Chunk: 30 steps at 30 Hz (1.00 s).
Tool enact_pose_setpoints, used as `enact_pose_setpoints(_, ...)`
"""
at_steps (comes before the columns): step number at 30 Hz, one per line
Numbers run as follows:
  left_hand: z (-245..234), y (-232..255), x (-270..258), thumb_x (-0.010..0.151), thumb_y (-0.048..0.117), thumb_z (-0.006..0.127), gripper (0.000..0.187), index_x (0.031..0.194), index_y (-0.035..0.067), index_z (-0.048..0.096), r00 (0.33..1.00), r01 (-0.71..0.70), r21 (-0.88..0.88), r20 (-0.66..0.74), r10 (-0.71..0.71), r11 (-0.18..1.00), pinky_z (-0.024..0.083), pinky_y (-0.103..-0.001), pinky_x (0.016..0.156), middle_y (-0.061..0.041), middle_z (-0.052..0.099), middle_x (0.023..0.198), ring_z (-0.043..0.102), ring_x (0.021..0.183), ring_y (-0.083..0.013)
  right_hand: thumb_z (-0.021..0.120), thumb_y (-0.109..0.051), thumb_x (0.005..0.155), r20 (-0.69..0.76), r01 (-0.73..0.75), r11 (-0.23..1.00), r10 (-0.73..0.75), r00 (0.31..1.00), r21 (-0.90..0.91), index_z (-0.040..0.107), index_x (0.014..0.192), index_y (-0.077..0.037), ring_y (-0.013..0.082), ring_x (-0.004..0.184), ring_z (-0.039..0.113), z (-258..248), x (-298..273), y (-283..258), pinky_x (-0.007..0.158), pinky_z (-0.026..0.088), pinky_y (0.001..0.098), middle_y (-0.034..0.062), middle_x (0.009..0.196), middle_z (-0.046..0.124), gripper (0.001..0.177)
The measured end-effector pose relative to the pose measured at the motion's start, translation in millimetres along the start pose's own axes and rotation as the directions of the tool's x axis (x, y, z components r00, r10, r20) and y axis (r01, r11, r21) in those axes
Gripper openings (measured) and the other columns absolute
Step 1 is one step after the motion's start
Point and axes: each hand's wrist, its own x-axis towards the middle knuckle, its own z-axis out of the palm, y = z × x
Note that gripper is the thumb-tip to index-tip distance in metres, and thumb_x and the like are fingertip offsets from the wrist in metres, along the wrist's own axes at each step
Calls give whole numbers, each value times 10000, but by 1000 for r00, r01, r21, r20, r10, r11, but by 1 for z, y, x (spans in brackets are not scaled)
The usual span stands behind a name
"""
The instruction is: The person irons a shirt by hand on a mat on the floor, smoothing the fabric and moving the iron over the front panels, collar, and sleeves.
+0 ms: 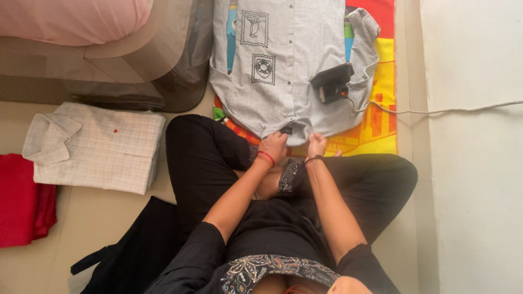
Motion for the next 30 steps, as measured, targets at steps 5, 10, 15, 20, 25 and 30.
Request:
enact_pose_setpoints(5,0,-8,-2,821,307,756,231,868,115,635,995,-89,-74,37,92,993,541,-487,769,-117,665,914,659,904,-353,700,-104,903,64,372,758,-403,913,-536,676,1141,-76,185,1005,660,-8,4,-10,922,514,332,67,1096,700,240)
enact_pose_setpoints(10,-22,-19,15,884,267,752,216,964,104,634,992,115,-11,-43,-116,993,541,-477,784,-123,652,969,653,929,-359,704,-158,896,279,521,478,-488,827,-707,728,1112,-78,298,1009,691,-4,18,-19,914,539,391,146,1118,715,231)
enact_pose_setpoints(15,-7,-28,33,707,211,776,368,1014,83,621,997,53,72,-51,-49,996,547,-494,760,-145,634,993,640,929,-378,645,-274,974,423,520,419,-306,853,-744,720,1133,-78,347,1024,701,6,39,-28,899,529,416,171,1076,732,263)
enact_pose_setpoints(20,17,-47,42,874,82,646,180,1035,163,642,997,70,144,-43,-64,987,560,-492,781,-97,643,1011,653,963,-339,564,-286,1037,530,515,474,-115,840,-714,686,1150,-90,344,932,690,12,52,-28,846,521,417,164,969,713,257)
enact_pose_setpoints(25,13,-50,34,820,88,645,203,1002,177,634,993,32,120,-119,-18,992,569,-477,789,-70,644,967,650,953,-329,678,-252,918,511,513,459,-141,848,-725,670,1154,-96,365,873,634,11,46,-22,782,513,464,174,904,667,283)
enact_pose_setpoints(30,23,-57,25,847,71,611,233,1068,142,618,993,105,251,-87,-85,962,571,-463,758,-106,618,1030,648,933,-338,806,-194,799,516,641,74,-525,676,-764,649,1126,-105,353,985,636,16,13,-37,839,511,481,134,1009,689,374)
